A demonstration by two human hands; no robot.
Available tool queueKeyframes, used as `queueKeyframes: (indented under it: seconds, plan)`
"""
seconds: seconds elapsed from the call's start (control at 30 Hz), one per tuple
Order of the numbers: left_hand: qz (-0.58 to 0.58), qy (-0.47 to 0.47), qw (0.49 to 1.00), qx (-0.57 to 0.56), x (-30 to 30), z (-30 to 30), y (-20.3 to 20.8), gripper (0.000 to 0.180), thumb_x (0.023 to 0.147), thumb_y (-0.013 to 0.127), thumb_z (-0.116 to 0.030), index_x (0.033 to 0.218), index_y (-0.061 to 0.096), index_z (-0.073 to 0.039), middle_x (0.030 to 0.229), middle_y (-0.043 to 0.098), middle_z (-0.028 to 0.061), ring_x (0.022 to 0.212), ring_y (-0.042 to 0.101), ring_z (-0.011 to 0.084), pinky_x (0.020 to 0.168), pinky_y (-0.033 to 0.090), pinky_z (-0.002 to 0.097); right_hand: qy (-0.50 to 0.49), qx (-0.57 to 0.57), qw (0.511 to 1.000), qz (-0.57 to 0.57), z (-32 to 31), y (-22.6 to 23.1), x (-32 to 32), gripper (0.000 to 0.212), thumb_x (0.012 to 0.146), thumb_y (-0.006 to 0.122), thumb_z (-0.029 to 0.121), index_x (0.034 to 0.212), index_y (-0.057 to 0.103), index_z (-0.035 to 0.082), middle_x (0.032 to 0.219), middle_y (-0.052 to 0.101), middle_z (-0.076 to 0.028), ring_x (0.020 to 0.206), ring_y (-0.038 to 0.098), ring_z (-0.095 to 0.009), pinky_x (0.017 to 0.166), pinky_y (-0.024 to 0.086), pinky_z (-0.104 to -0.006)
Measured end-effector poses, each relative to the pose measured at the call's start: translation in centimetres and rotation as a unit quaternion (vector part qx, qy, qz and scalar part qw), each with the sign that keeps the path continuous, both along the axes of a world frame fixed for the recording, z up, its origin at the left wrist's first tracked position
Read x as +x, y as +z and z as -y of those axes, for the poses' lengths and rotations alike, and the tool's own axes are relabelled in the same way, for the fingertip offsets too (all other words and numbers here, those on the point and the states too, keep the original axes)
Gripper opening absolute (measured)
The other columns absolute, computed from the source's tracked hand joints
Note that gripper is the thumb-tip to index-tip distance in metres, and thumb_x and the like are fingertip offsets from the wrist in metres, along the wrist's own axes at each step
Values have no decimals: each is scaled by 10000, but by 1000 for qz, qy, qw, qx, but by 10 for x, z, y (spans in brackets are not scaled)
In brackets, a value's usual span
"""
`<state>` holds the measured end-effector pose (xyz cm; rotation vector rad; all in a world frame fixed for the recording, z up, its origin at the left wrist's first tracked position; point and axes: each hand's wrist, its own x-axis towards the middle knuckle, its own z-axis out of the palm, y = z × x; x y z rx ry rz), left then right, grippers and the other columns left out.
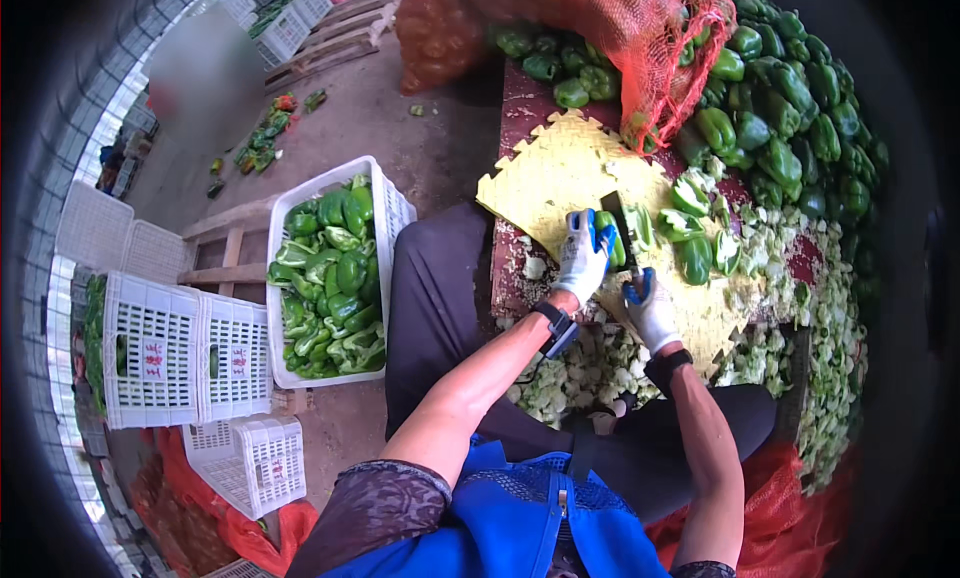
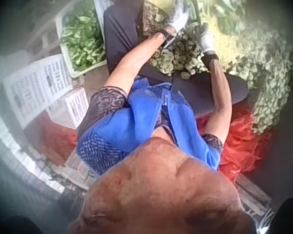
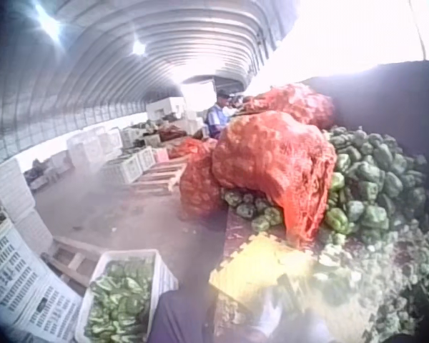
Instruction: Cutting the tops off green bell peppers and sorting them into crates.
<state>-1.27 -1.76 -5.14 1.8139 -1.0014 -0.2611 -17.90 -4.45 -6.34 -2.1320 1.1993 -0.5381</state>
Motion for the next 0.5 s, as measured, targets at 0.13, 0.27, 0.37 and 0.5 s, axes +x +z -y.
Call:
queueKeyframes:
  seconds: [0.13, 0.27, 0.37, 0.5]
  plan:
    - [37, -2, 999, -5, -3, 39, 4, 390, 867, 647, -190, 1181, 494, -16, 1124, 513, 228, 974, 572, 413, 821, 477, 472, -77, 176, 972, 138, 20, 73, -13, 179, 897, 625, 199, 928, 518, 59, 576, 493, -2, 430, 451, -76, 398, 383, -271]
    - [58, -89, 994, -23, 22, 104, -6, 367, 904, 608, -204, 1181, 537, 25, 1088, 566, 217, 968, 564, 351, 878, 451, 443, -127, 186, 919, 324, 64, 90, -55, 153, 908, 634, 159, 953, 512, 77, 608, 492, 31, 436, 442, -54, 389, 361, -237]
    - [136, -145, 979, -52, -1, 148, 26, 396, 849, 687, -206, 1186, 573, -30, 1132, 575, 188, 1047, 570, 324, 920, 461, 411, -221, 222, 837, 448, 79, 110, -99, 93, 924, 594, 95, 977, 518, 82, 656, 473, 35, 446, 396, -55, 381, 347, -225]
    - [213, -193, 955, -75, -3, 237, 52, 523, 773, 758, -168, 1235, 545, -51, 1214, 537, 187, 1103, 543, 356, 961, 449, 429, -240, 194, 822, 478, 84, 111, -129, 124, 930, 585, 127, 1027, 534, 70, 689, 488, 24, 511, 441, -60, 398, 369, -225]
